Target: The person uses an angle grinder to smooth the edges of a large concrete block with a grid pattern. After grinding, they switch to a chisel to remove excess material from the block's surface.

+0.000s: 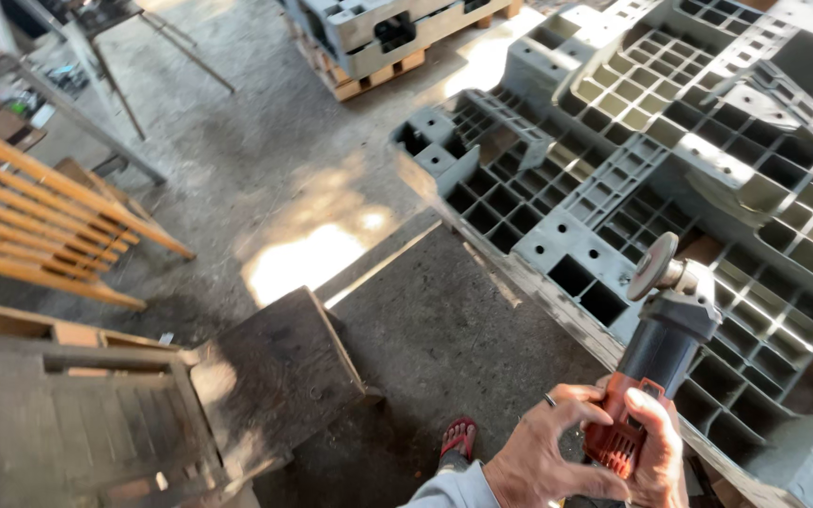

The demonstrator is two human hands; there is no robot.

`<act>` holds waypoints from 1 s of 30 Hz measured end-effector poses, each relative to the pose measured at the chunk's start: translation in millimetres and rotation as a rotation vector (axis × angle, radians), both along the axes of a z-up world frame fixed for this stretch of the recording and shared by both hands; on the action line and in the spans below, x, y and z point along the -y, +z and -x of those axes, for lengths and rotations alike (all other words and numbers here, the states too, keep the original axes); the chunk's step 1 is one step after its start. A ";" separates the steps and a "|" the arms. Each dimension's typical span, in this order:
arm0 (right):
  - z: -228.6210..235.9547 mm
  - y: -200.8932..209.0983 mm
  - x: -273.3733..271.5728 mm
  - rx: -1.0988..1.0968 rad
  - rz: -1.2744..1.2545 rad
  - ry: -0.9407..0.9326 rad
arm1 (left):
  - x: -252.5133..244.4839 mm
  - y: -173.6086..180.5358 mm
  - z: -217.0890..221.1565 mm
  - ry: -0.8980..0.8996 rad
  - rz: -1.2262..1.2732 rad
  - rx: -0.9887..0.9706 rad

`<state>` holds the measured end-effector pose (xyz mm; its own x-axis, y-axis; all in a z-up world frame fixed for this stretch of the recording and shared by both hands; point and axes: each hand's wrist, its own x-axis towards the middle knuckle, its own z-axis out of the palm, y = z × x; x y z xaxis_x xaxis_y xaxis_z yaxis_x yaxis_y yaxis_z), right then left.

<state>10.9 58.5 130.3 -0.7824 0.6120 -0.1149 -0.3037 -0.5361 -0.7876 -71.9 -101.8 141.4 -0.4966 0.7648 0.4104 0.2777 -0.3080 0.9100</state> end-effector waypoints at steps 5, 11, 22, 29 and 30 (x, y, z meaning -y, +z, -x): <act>-8.2 6.1 8.9 0.196 -0.304 0.117 | -17.4 -8.9 15.6 -0.003 0.015 0.968; 2.9 -2.6 35.4 0.463 -0.486 0.209 | -36.6 6.4 30.6 -0.140 -0.005 0.977; 21.8 -69.8 -8.0 0.493 -0.636 0.497 | 13.3 -8.1 35.5 -0.089 0.002 0.650; 63.4 -75.6 18.1 0.539 -0.533 0.314 | -1.2 -16.3 52.4 -0.221 0.001 0.611; 67.6 -70.1 18.5 0.506 -0.501 0.295 | -4.5 -14.7 55.5 -0.211 0.014 0.579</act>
